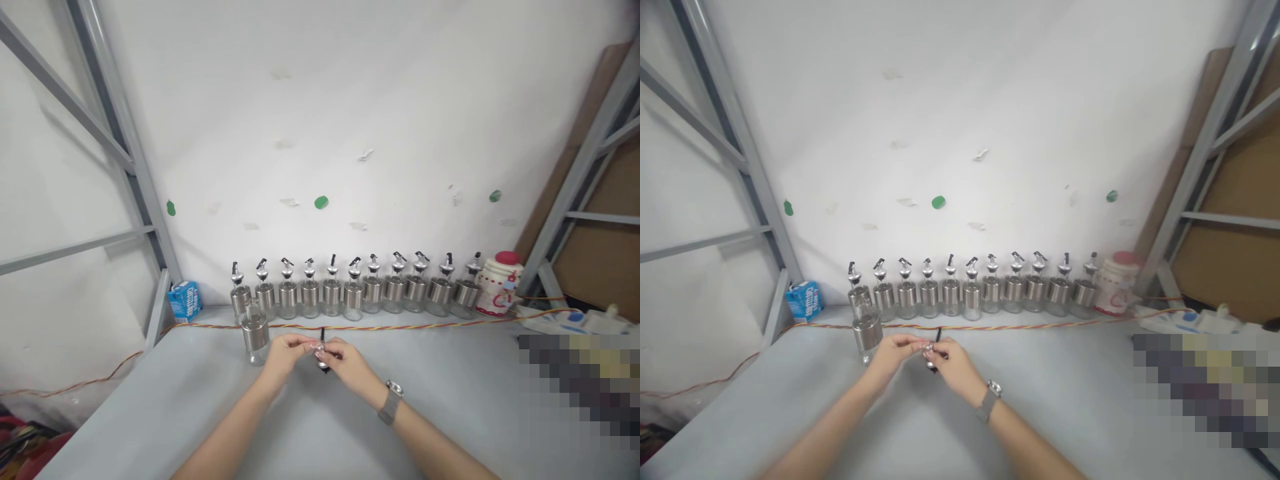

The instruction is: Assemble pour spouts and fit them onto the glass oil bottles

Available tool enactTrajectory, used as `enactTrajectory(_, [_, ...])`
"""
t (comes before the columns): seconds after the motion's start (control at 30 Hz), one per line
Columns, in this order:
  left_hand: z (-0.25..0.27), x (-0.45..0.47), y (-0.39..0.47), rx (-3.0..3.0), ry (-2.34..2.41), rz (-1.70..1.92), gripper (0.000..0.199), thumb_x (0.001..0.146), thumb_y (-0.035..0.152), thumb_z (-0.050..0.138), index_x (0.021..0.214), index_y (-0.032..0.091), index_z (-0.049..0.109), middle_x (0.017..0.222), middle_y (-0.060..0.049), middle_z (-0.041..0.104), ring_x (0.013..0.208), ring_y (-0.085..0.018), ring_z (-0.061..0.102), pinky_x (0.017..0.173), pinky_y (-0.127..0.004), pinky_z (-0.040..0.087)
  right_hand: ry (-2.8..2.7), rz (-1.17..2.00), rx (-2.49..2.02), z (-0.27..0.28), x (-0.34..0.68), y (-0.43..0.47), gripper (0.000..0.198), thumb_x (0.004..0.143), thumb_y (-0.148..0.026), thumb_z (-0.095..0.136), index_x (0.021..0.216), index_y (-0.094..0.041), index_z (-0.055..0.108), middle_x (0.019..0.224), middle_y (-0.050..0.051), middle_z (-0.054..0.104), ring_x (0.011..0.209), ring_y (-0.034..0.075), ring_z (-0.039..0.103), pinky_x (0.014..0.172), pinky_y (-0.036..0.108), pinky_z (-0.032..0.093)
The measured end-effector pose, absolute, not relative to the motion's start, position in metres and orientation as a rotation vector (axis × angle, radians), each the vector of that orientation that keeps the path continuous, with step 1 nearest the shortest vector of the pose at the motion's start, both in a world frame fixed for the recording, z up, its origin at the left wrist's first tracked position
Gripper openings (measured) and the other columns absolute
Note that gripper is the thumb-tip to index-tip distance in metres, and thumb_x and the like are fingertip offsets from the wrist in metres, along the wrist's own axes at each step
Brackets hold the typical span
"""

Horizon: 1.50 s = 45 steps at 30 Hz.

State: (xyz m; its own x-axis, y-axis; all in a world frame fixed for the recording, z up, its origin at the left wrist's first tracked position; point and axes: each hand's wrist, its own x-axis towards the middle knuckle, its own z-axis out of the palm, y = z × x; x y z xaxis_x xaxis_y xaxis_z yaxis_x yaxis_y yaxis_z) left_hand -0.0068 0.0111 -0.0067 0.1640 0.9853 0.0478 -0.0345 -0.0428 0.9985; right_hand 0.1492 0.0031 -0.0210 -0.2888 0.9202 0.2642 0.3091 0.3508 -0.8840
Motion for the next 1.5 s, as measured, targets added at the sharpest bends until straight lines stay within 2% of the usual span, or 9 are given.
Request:
enactTrajectory(0.13, [-0.001, -0.01, 0.006, 1.076, 0.759, 0.959, 0.03, 0.067, 0.024, 0.065, 0.095, 0.014, 0.064, 0.097, -0.01, 0.065, 0.09, -0.019, 0.058, 0.085, -0.03, 0.04, -1.753, 1.141, -0.885, -0.008, 0.15, -0.001, 0.031, 0.074, -0.043, 0.053, 0.067, -0.014, 0.063, 0.07, 0.002, 0.052, 0.067, 0.015, 0.05, 0.063, 0.026, 0.041])
enactTrajectory(0.27, [0.001, -0.014, 0.0, 0.85, 0.555, 0.709, 0.019, 0.075, 0.026, 0.058, 0.087, 0.013, 0.064, 0.08, -0.008, 0.066, 0.078, -0.018, 0.061, 0.085, -0.041, 0.041, -1.673, 1.381, -0.806, -0.002, 0.149, -0.007, 0.034, 0.07, -0.047, 0.057, 0.072, -0.014, 0.064, 0.071, 0.002, 0.055, 0.066, 0.014, 0.05, 0.061, 0.025, 0.042])
enactTrajectory(0.4, [0.0, -0.014, -0.003, 0.78, 0.496, 0.636, 0.021, 0.078, 0.027, 0.052, 0.087, 0.011, 0.062, 0.08, -0.008, 0.065, 0.085, -0.024, 0.061, 0.087, -0.051, 0.037, -1.641, 1.42, -0.839, -0.004, 0.149, -0.01, 0.033, 0.068, -0.046, 0.06, 0.073, -0.014, 0.067, 0.075, 0.003, 0.055, 0.066, 0.013, 0.051, 0.059, 0.024, 0.043])
enactTrajectory(0.57, [-0.004, -0.014, -0.002, 0.792, 0.472, 0.639, 0.018, 0.078, 0.02, 0.052, 0.089, 0.01, 0.062, 0.082, -0.009, 0.065, 0.086, -0.024, 0.06, 0.087, -0.051, 0.037, -1.66, 1.359, -0.832, -0.004, 0.15, -0.009, 0.031, 0.068, -0.044, 0.061, 0.065, -0.014, 0.067, 0.078, 0.003, 0.054, 0.065, 0.012, 0.05, 0.056, 0.022, 0.042])
enactTrajectory(0.87, [-0.005, -0.009, -0.002, 0.803, 0.557, 0.709, 0.02, 0.077, 0.025, 0.054, 0.087, 0.009, 0.062, 0.076, -0.008, 0.063, 0.078, -0.02, 0.06, 0.078, -0.042, 0.046, -1.689, 1.287, -0.844, -0.004, 0.15, -0.006, 0.032, 0.07, -0.045, 0.059, 0.062, -0.014, 0.067, 0.077, 0.004, 0.056, 0.068, 0.014, 0.052, 0.059, 0.024, 0.044])
enactTrajectory(1.0, [-0.006, 0.001, 0.0, 0.812, 0.627, 0.861, 0.025, 0.077, 0.033, 0.054, 0.088, 0.013, 0.062, 0.081, -0.008, 0.063, 0.081, -0.018, 0.059, 0.078, -0.038, 0.047, -1.688, 1.095, -0.868, -0.005, 0.148, -0.001, 0.031, 0.077, -0.042, 0.051, 0.071, -0.016, 0.067, 0.073, 0.003, 0.057, 0.072, 0.016, 0.053, 0.069, 0.028, 0.044])
enactTrajectory(1.13, [-0.004, 0.009, -0.001, 0.839, 0.58, 0.953, 0.027, 0.074, 0.03, 0.058, 0.096, 0.014, 0.06, 0.095, -0.009, 0.062, 0.087, -0.018, 0.059, 0.085, -0.037, 0.044, -1.784, 0.754, -0.943, -0.01, 0.15, 0.0, 0.025, 0.081, -0.033, 0.048, 0.094, -0.021, 0.066, 0.097, 0.007, 0.056, 0.096, 0.019, 0.049, 0.089, 0.033, 0.036])
enactTrajectory(1.27, [-0.002, 0.006, 0.0, 0.87, 0.631, 1.001, 0.03, 0.068, 0.023, 0.065, 0.096, 0.013, 0.061, 0.095, -0.009, 0.064, 0.085, -0.017, 0.06, 0.086, -0.032, 0.043, -1.843, 0.691, -0.987, -0.013, 0.153, 0.001, 0.03, 0.08, -0.028, 0.05, 0.109, -0.024, 0.057, 0.104, 0.007, 0.053, 0.101, 0.018, 0.046, 0.091, 0.033, 0.035])
enactTrajectory(1.5, [-0.009, -0.004, 0.012, 0.728, 0.897, 1.07, 0.036, 0.068, 0.041, 0.062, 0.083, 0.009, 0.062, 0.085, -0.013, 0.065, 0.076, -0.019, 0.062, 0.077, -0.033, 0.05, -1.871, 0.372, -1.249, -0.031, 0.161, 0.017, 0.023, 0.078, -0.019, 0.047, 0.096, -0.017, 0.062, 0.096, 0.008, 0.057, 0.093, 0.019, 0.048, 0.086, 0.033, 0.035])
